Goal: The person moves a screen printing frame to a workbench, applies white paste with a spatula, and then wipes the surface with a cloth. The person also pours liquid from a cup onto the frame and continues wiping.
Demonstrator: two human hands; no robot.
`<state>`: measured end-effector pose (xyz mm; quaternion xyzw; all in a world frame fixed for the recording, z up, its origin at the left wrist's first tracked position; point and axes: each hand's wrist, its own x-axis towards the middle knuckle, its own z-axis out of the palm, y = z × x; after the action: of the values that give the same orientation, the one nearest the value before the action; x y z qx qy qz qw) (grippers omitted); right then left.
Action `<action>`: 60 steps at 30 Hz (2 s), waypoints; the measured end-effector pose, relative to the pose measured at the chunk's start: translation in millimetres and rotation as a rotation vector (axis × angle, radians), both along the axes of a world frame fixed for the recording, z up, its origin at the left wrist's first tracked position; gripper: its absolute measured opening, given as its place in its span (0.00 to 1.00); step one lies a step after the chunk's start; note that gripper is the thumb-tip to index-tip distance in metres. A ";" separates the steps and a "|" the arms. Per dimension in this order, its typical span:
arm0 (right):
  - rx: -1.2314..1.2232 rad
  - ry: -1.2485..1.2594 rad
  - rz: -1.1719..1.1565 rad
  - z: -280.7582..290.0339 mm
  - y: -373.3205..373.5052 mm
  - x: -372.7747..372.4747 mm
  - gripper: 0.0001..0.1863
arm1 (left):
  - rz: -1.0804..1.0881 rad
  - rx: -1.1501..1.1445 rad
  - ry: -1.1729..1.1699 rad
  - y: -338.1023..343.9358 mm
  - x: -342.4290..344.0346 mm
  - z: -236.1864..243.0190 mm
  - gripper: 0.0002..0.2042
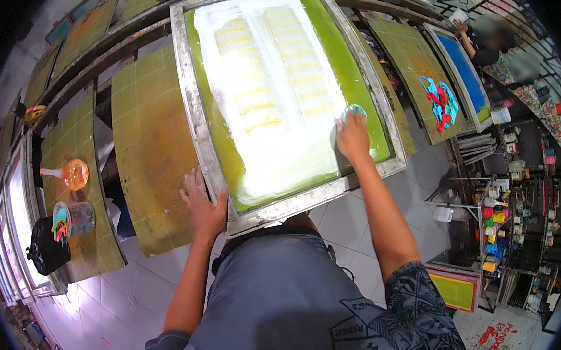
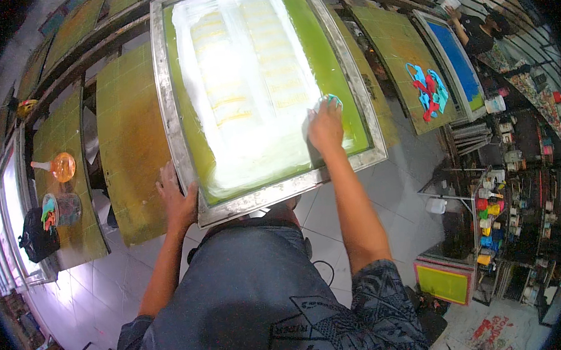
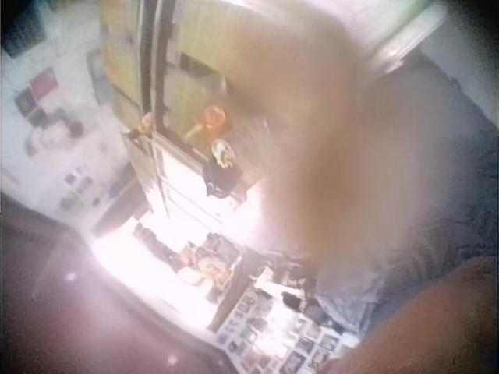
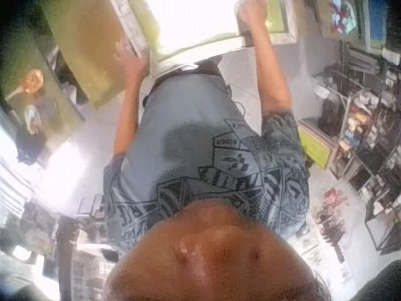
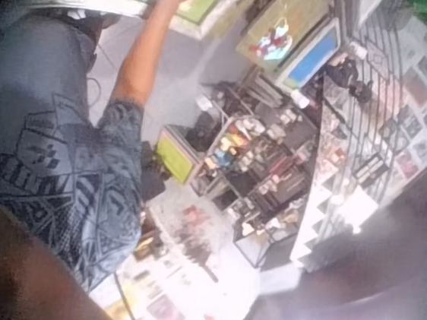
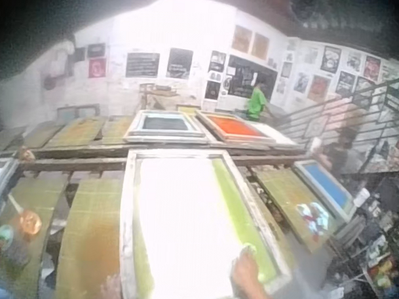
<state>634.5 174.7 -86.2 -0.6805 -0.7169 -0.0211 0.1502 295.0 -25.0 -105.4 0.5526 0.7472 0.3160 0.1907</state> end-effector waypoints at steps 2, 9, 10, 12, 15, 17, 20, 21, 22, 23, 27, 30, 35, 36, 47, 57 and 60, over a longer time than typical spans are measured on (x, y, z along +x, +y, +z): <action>0.021 -0.051 0.126 7.0 -5.1 -39.5 0.29 | -0.004 0.009 0.003 2.4 -0.7 -0.1 0.38; -0.127 -0.090 0.392 2.2 -54.6 -49.7 0.37 | 0.035 -0.020 0.015 -9.0 -6.9 0.2 0.39; -0.134 -0.139 0.338 -1.4 -42.2 -26.8 0.37 | 0.029 -0.021 0.017 -10.9 -7.2 0.1 0.39; -0.067 -0.008 0.166 1.4 0.1 -3.4 0.39 | 0.018 -0.012 0.007 -9.7 -6.3 1.2 0.39; -0.132 0.087 0.197 -4.0 -8.4 -76.6 0.41 | 0.014 -0.017 0.029 -13.4 -6.6 1.2 0.39; -0.161 -0.006 0.429 -6.8 -48.6 -141.1 0.37 | 0.015 -0.018 0.035 -15.0 -7.6 -1.4 0.39; -0.205 0.050 0.764 10.5 -99.1 -138.7 0.39 | 0.019 -0.007 0.023 -11.3 -13.3 0.5 0.39; -0.247 -0.015 0.736 12.4 -89.8 -117.4 0.40 | 0.024 -0.006 0.025 -13.7 -14.6 2.9 0.39; -0.290 -0.086 0.702 15.2 -77.8 -95.0 0.40 | 0.025 -0.005 0.020 -16.4 -14.1 3.8 0.39; -0.232 -0.076 0.594 16.9 -63.6 -86.4 0.40 | 0.023 -0.003 0.018 -18.0 -14.7 2.8 0.39; -0.263 -0.017 0.590 2.2 -53.5 -150.1 0.37 | 0.001 0.000 0.032 -13.9 -15.7 0.7 0.40; -0.230 0.001 0.970 7.1 -121.3 -176.4 0.36 | 0.023 0.000 0.043 -17.5 -18.6 -2.3 0.40; -0.181 -0.051 0.664 17.6 -54.0 -100.3 0.35 | 0.036 -0.009 0.006 -25.5 -19.6 4.2 0.39; -0.098 -0.048 0.595 13.5 -40.1 -110.1 0.36 | 0.031 0.012 0.020 -23.2 -21.3 -1.0 0.40; -0.113 -0.021 0.680 12.6 -14.1 -99.1 0.36 | 0.059 0.020 0.036 -15.9 -17.3 0.1 0.40; -0.294 -0.020 0.982 35.8 -52.6 -116.2 0.35 | 0.128 -0.109 0.037 1.9 -0.9 21.4 0.38; -0.282 -0.039 0.856 37.4 -36.6 -82.7 0.34 | 0.187 -0.124 -0.024 6.8 5.7 22.4 0.36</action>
<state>551.8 138.1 -48.8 -0.3362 -0.9323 0.1280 0.0380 300.7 -18.1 -83.0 0.4636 0.8114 0.2923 0.2032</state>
